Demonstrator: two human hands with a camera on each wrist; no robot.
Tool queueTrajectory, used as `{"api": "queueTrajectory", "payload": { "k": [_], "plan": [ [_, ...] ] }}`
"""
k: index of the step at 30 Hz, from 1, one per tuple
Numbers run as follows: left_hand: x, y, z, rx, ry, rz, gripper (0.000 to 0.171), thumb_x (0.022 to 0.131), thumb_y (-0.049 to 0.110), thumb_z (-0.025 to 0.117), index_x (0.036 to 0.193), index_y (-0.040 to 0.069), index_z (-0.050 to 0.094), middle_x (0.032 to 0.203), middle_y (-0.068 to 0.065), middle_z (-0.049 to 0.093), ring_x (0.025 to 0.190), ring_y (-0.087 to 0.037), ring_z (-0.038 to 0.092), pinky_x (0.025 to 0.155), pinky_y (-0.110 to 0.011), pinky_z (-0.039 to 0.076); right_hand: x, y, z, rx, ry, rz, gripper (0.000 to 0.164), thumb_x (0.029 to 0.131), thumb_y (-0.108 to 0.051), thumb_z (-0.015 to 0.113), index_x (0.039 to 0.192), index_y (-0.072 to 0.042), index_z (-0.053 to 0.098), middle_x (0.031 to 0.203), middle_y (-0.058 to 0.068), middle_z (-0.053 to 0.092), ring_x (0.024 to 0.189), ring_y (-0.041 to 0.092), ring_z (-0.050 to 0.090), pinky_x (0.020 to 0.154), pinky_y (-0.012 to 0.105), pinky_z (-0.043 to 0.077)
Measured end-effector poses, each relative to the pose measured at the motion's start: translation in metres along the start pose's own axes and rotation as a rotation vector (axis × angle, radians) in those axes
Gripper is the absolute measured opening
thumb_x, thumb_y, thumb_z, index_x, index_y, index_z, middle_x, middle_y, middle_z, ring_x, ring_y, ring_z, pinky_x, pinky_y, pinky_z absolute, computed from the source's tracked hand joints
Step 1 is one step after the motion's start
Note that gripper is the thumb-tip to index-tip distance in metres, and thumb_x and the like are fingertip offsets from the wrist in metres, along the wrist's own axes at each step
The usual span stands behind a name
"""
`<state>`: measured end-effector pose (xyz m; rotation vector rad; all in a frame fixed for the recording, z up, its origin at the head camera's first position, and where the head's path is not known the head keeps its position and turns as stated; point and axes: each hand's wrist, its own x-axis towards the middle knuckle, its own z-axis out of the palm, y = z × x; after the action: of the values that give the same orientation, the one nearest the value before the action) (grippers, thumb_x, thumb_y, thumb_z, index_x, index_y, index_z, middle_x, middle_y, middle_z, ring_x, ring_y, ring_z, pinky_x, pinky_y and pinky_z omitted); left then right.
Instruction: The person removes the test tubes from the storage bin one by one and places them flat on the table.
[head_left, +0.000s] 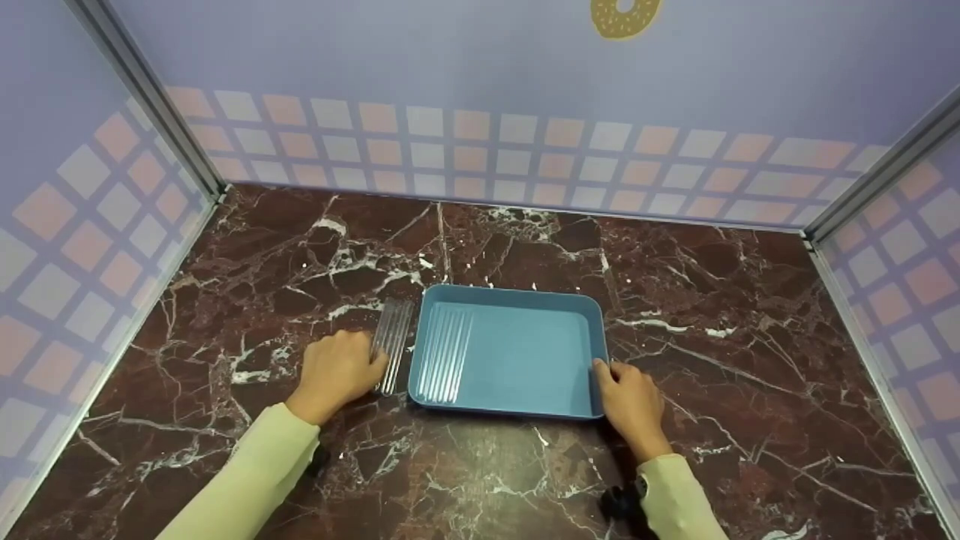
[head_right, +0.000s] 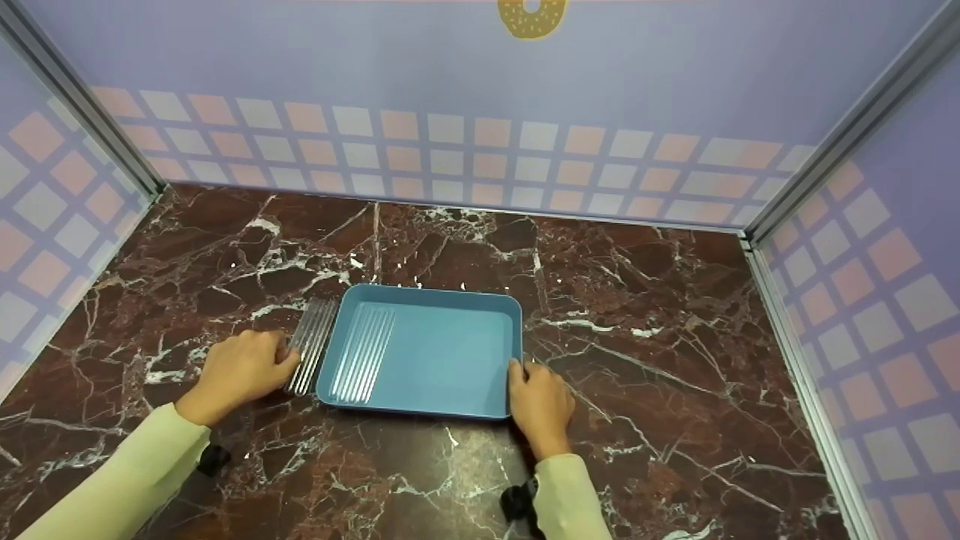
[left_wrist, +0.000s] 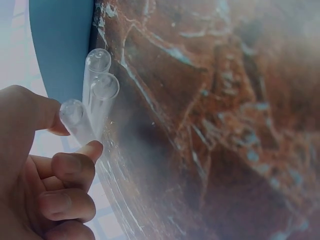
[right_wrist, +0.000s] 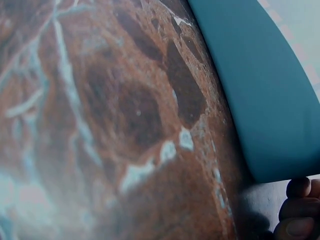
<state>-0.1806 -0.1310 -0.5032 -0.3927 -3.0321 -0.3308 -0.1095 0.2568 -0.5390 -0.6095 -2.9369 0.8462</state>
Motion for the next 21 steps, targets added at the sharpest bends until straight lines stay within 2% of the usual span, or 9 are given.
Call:
{"api": "queueTrajectory", "payload": {
  "k": [4,10,17,21],
  "plan": [
    [0.0015,-0.0001,0.0009,-0.001,-0.005,-0.005,0.046,0.086,0.025,0.059,0.05,0.018,0.03,0.046,0.004,0.025,0.04,-0.017,0.03,0.038,-0.031,0.021,0.0005,0.001,0.0003,0.006,0.004,-0.009,0.047,0.097,-0.048,0.046,0.065,-0.014,0.049,0.081,0.012,0.068,0.078,0.035,0.065,0.06,0.044,0.04],
    [0.0023,-0.0008,0.0022,0.0,-0.02,-0.009,0.046,0.087,0.027,0.059,0.05,0.018,0.032,0.046,0.002,0.031,0.041,-0.019,0.035,0.038,-0.033,0.023,-0.0001,0.0016,0.0002,0.016,0.004,-0.004,0.047,0.097,-0.049,0.046,0.065,-0.014,0.05,0.097,0.018,0.071,0.091,0.042,0.066,0.067,0.053,0.043],
    [0.003,-0.001,0.0035,0.007,-0.041,-0.023,0.043,0.086,0.03,0.059,0.052,0.017,0.037,0.05,-0.004,0.045,0.044,-0.024,0.045,0.039,-0.037,0.031,-0.0005,0.0014,0.0001,0.025,0.008,-0.005,0.047,0.097,-0.049,0.047,0.065,-0.014,0.05,0.097,0.018,0.071,0.089,0.041,0.066,0.068,0.053,0.042],
    [0.0035,-0.0009,0.0047,0.011,-0.031,-0.02,0.042,0.086,0.03,0.059,0.052,0.016,0.038,0.051,-0.006,0.047,0.044,-0.025,0.046,0.039,-0.039,0.033,-0.0003,0.0018,0.0005,0.025,0.008,-0.004,0.046,0.097,-0.049,0.047,0.067,-0.013,0.054,0.094,0.017,0.071,0.087,0.039,0.066,0.066,0.051,0.042]
  ]
}}
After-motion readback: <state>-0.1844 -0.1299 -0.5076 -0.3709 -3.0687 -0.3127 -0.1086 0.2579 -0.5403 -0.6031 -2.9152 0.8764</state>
